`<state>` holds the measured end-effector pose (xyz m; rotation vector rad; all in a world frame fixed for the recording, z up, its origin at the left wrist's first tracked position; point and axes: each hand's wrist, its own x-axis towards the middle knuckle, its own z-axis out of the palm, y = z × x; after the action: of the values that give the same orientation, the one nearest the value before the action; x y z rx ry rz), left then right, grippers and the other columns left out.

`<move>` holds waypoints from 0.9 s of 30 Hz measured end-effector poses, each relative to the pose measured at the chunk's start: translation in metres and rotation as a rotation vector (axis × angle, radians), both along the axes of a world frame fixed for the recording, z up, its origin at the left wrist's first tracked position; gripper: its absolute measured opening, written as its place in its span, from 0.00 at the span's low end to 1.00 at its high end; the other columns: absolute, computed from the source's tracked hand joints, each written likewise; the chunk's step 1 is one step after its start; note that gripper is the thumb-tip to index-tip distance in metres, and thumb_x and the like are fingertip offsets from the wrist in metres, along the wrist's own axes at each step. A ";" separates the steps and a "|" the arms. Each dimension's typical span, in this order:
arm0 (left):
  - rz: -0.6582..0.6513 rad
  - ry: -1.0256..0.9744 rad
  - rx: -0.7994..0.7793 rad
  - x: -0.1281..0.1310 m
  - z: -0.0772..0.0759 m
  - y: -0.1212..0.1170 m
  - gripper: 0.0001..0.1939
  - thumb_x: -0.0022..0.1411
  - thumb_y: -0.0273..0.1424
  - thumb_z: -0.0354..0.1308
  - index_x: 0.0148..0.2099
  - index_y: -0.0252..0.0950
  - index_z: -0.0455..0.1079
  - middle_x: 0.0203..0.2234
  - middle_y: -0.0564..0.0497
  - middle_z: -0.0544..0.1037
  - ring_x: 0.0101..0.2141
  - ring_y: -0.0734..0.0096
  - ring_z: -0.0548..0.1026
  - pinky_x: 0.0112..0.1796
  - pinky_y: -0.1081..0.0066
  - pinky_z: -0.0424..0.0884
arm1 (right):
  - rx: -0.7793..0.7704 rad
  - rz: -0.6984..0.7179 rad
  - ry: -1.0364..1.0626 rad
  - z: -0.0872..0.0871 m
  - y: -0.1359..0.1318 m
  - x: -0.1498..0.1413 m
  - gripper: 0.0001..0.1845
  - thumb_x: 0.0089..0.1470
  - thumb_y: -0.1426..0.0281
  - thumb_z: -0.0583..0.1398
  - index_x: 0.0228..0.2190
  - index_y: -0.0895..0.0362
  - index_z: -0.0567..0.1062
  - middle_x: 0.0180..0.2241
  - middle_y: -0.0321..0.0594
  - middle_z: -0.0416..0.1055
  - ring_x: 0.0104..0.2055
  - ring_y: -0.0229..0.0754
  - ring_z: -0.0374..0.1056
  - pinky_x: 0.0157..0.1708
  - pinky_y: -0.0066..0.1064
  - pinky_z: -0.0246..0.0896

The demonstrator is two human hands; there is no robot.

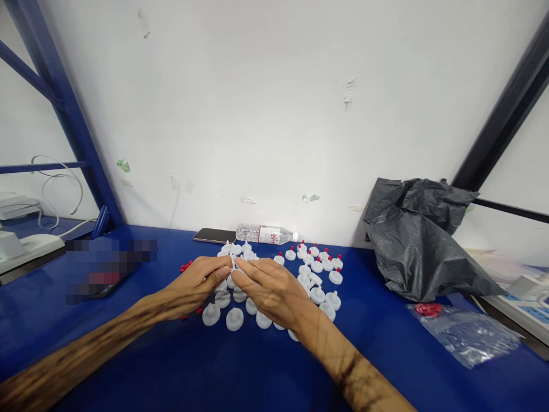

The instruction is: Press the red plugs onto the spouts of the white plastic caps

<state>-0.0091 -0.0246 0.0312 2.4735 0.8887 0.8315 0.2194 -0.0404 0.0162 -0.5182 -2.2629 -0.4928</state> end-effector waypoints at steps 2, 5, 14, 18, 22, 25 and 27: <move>-0.012 0.003 -0.031 0.001 0.003 -0.002 0.19 0.76 0.38 0.39 0.31 0.38 0.55 0.26 0.57 0.65 0.28 0.73 0.61 0.32 0.70 0.57 | 0.043 0.004 -0.032 0.002 0.000 0.001 0.28 0.62 0.79 0.56 0.60 0.46 0.69 0.56 0.41 0.76 0.52 0.48 0.77 0.50 0.43 0.77; -0.027 0.016 -0.056 0.001 0.005 -0.003 0.18 0.76 0.38 0.40 0.32 0.38 0.57 0.27 0.56 0.65 0.28 0.72 0.61 0.33 0.70 0.58 | 0.088 -0.001 -0.081 0.006 -0.002 0.002 0.26 0.63 0.79 0.53 0.58 0.46 0.71 0.54 0.42 0.78 0.50 0.48 0.78 0.49 0.43 0.78; 0.111 0.097 0.025 0.000 0.007 -0.001 0.20 0.77 0.39 0.39 0.37 0.37 0.67 0.27 0.55 0.71 0.30 0.70 0.68 0.34 0.69 0.61 | 0.018 -0.142 -0.070 0.019 0.008 -0.001 0.18 0.62 0.77 0.55 0.52 0.56 0.73 0.50 0.49 0.79 0.49 0.50 0.77 0.48 0.41 0.76; 0.315 0.207 0.200 -0.009 -0.001 0.015 0.18 0.74 0.34 0.42 0.35 0.38 0.69 0.27 0.53 0.75 0.30 0.67 0.71 0.33 0.67 0.60 | -0.171 -0.306 0.121 0.030 0.017 0.027 0.14 0.64 0.72 0.54 0.50 0.55 0.73 0.49 0.46 0.77 0.47 0.46 0.77 0.45 0.39 0.74; 0.509 0.325 0.290 -0.022 -0.004 0.032 0.16 0.72 0.32 0.45 0.33 0.38 0.69 0.27 0.50 0.75 0.31 0.63 0.72 0.32 0.66 0.60 | -0.336 -0.638 0.150 0.032 0.035 0.074 0.09 0.63 0.63 0.57 0.40 0.52 0.76 0.38 0.40 0.81 0.36 0.46 0.77 0.36 0.36 0.69; 0.559 0.329 0.294 -0.031 -0.003 0.040 0.16 0.72 0.33 0.45 0.33 0.38 0.69 0.28 0.48 0.76 0.37 0.59 0.72 0.32 0.66 0.60 | -0.419 -0.831 0.098 0.027 0.051 0.106 0.14 0.62 0.56 0.57 0.38 0.52 0.77 0.33 0.40 0.81 0.32 0.47 0.76 0.32 0.35 0.64; 0.597 0.339 0.299 -0.034 -0.003 0.043 0.16 0.72 0.33 0.45 0.32 0.38 0.69 0.30 0.47 0.77 0.40 0.57 0.72 0.31 0.66 0.60 | -0.429 -0.911 0.104 0.023 0.059 0.124 0.15 0.62 0.56 0.57 0.37 0.52 0.77 0.35 0.42 0.82 0.34 0.48 0.76 0.33 0.35 0.63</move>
<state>-0.0430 0.0185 0.0279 2.6813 1.7992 0.7727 0.3433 0.0185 0.0395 -1.7709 -1.9250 -0.3821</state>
